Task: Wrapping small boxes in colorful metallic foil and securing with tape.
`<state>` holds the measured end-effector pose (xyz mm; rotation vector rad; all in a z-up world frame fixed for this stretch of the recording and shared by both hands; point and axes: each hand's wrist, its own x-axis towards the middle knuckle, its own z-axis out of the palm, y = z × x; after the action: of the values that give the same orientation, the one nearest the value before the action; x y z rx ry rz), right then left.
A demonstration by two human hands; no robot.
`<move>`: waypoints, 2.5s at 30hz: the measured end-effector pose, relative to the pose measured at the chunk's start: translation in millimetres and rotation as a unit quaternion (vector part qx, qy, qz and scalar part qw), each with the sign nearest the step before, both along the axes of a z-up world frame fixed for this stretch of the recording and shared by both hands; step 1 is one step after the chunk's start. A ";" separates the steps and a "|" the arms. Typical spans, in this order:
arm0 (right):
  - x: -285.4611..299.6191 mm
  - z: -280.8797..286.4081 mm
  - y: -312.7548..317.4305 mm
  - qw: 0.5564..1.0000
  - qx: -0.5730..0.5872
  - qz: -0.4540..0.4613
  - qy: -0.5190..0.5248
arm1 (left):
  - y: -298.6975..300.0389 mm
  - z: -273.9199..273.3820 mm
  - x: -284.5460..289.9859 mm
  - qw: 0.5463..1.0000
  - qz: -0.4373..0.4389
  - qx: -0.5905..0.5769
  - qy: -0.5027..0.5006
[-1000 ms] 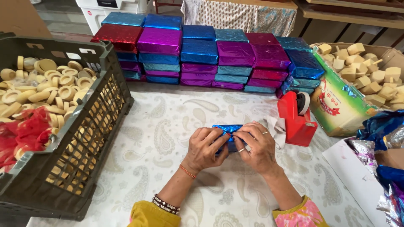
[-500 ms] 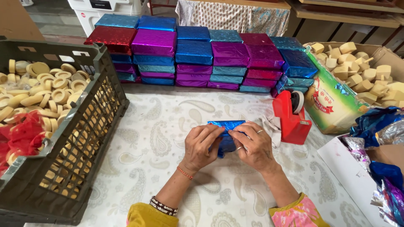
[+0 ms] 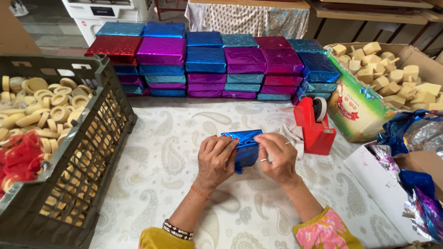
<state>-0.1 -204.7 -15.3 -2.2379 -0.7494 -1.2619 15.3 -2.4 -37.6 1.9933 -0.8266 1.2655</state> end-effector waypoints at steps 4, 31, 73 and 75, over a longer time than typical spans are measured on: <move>-0.5 0.9 -1.7 0.997 0.071 -0.018 0.007 | -1.6 -1.8 -0.7 1.000 0.005 0.002 -0.004; 3.4 -11.1 7.8 0.996 -0.079 -0.024 -0.014 | -2.4 -22.0 6.2 0.999 0.009 -0.013 0.037; 7.6 -30.6 8.0 0.998 -0.040 -0.049 -0.024 | 0.7 -25.4 9.4 0.999 -0.006 -0.025 0.029; 6.6 -27.9 8.3 0.998 -0.036 -0.052 -0.028 | 0.5 -15.7 4.5 1.000 0.001 -0.002 0.007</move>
<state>6.6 -196.4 -43.2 -2.3351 -0.7171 -1.3724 19.8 -1.9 -53.3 1.9987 -0.8150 1.2509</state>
